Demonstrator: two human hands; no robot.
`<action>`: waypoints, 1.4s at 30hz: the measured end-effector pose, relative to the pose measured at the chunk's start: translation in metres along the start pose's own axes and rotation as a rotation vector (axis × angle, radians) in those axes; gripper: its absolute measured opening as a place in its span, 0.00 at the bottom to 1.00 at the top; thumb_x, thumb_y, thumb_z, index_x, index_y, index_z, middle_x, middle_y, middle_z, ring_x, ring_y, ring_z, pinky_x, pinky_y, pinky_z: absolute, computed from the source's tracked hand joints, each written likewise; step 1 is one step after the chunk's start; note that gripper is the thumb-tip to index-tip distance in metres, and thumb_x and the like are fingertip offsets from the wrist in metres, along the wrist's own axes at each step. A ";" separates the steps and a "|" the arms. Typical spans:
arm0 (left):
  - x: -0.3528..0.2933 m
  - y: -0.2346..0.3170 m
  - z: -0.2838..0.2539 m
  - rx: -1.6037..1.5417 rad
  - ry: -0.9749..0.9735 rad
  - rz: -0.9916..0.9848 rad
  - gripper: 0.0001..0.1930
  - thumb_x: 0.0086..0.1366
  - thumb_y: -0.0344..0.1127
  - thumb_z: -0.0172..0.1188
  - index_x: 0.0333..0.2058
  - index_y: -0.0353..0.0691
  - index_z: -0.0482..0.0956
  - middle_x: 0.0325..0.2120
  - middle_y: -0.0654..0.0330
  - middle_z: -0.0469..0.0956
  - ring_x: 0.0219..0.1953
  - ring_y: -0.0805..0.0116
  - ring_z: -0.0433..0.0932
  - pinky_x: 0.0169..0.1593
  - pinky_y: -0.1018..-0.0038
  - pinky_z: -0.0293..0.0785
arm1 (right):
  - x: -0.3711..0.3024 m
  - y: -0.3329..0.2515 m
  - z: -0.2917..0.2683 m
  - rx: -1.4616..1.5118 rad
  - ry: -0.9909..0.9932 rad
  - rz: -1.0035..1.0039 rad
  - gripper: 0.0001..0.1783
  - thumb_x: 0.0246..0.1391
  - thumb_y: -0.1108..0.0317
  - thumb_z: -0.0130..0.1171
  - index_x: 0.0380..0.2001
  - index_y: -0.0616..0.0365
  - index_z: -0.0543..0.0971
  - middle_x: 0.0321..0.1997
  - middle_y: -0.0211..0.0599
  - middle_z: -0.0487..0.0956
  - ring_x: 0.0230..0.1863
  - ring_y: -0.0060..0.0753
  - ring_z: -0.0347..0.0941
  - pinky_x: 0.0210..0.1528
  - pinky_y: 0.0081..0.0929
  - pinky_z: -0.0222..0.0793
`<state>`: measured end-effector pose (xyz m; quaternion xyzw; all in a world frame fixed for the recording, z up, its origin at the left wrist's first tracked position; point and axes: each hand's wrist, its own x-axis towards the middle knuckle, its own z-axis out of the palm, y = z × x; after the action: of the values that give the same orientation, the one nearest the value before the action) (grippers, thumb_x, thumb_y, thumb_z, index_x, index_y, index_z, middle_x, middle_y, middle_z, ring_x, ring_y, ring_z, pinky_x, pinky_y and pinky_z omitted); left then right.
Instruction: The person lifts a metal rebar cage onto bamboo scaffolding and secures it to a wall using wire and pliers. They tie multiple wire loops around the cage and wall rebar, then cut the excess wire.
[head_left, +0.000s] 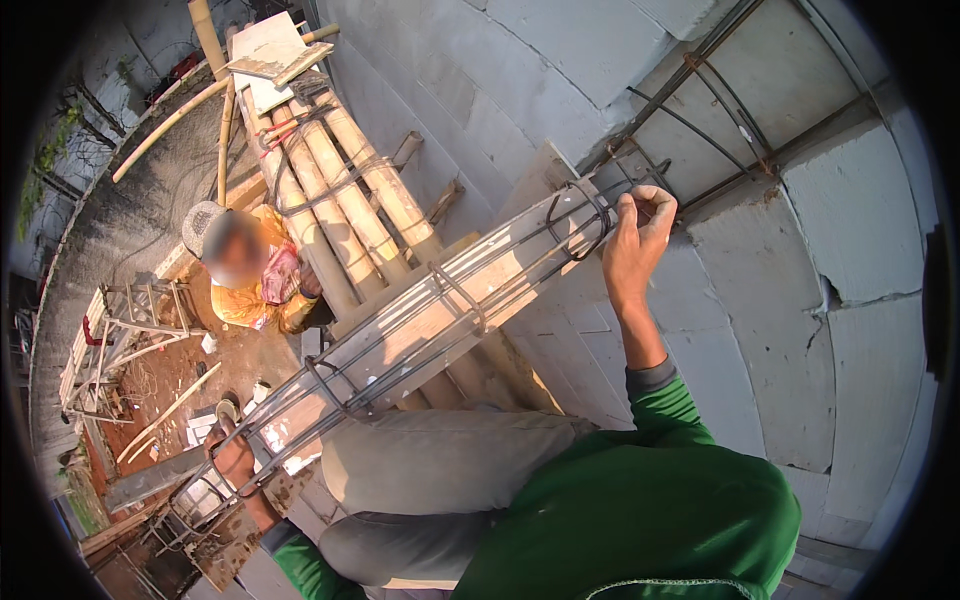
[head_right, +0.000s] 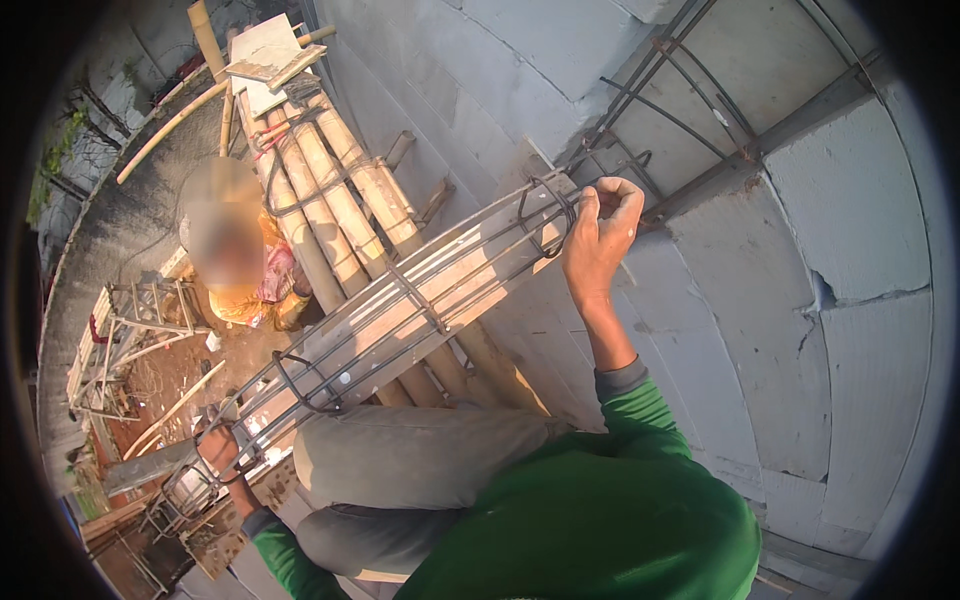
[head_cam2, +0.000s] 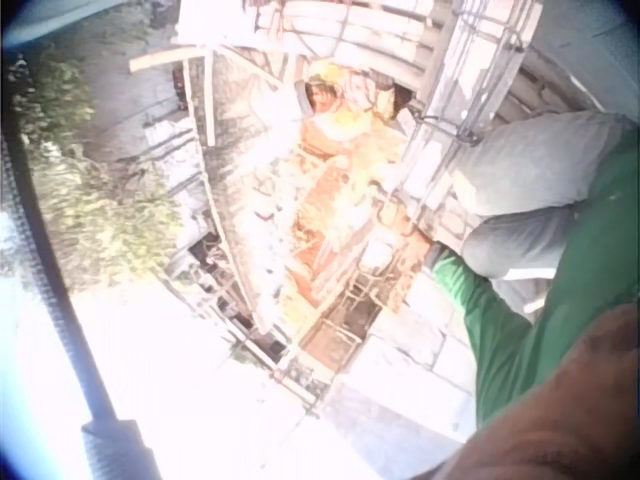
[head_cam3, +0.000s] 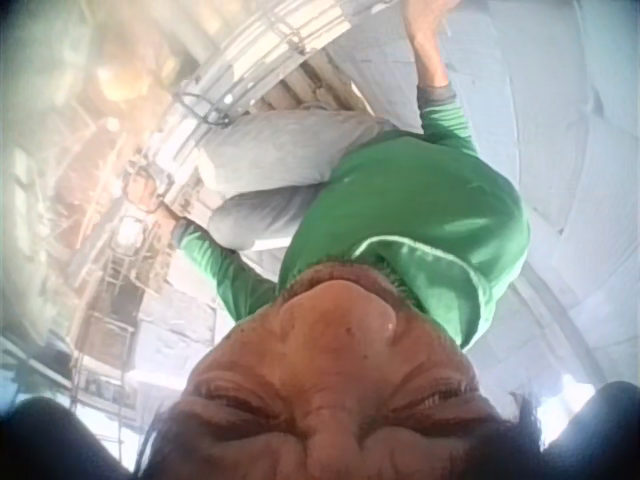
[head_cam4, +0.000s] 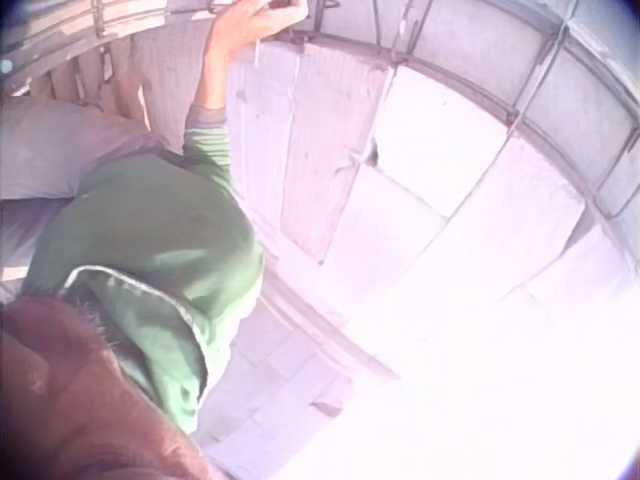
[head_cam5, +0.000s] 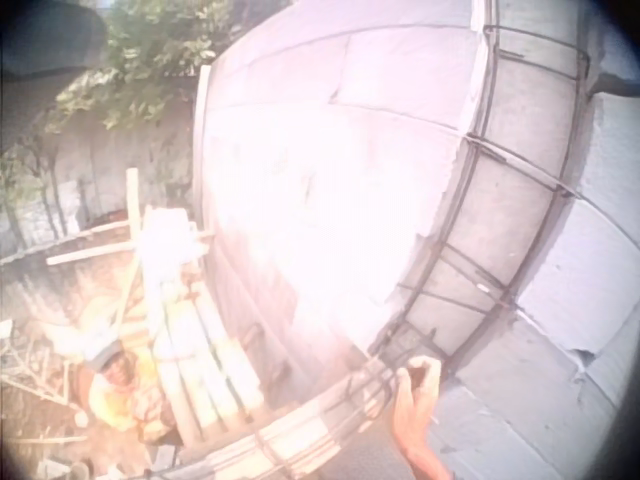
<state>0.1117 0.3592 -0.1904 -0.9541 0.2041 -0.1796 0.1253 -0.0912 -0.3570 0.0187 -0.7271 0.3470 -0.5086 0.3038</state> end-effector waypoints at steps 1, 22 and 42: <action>0.004 0.005 -0.003 0.007 0.008 0.015 0.18 0.75 0.37 0.51 0.54 0.34 0.83 0.44 0.45 0.85 0.46 0.45 0.81 0.53 0.53 0.75 | 0.004 0.023 -0.005 0.035 0.019 0.180 0.14 0.69 0.70 0.56 0.51 0.70 0.76 0.49 0.47 0.80 0.48 0.39 0.76 0.54 0.38 0.73; 0.020 0.014 -0.022 -0.110 -0.100 -0.200 0.17 0.76 0.44 0.51 0.47 0.37 0.83 0.38 0.44 0.81 0.42 0.43 0.78 0.48 0.51 0.73 | 0.051 0.054 0.032 0.878 0.264 0.920 0.21 0.78 0.51 0.47 0.29 0.48 0.68 0.21 0.24 0.67 0.20 0.22 0.64 0.22 0.26 0.65; 0.027 0.033 -0.048 -0.192 0.087 -0.213 0.20 0.77 0.47 0.55 0.33 0.36 0.84 0.31 0.40 0.81 0.35 0.37 0.80 0.39 0.46 0.74 | 0.014 0.054 -0.036 -0.903 -0.146 -0.329 0.16 0.57 0.70 0.57 0.46 0.68 0.80 0.43 0.56 0.83 0.52 0.55 0.79 0.57 0.53 0.71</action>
<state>0.1046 0.3106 -0.1498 -0.9693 0.1231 -0.2128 0.0045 -0.1331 -0.4021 -0.0058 -0.8653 0.3912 -0.2960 -0.1029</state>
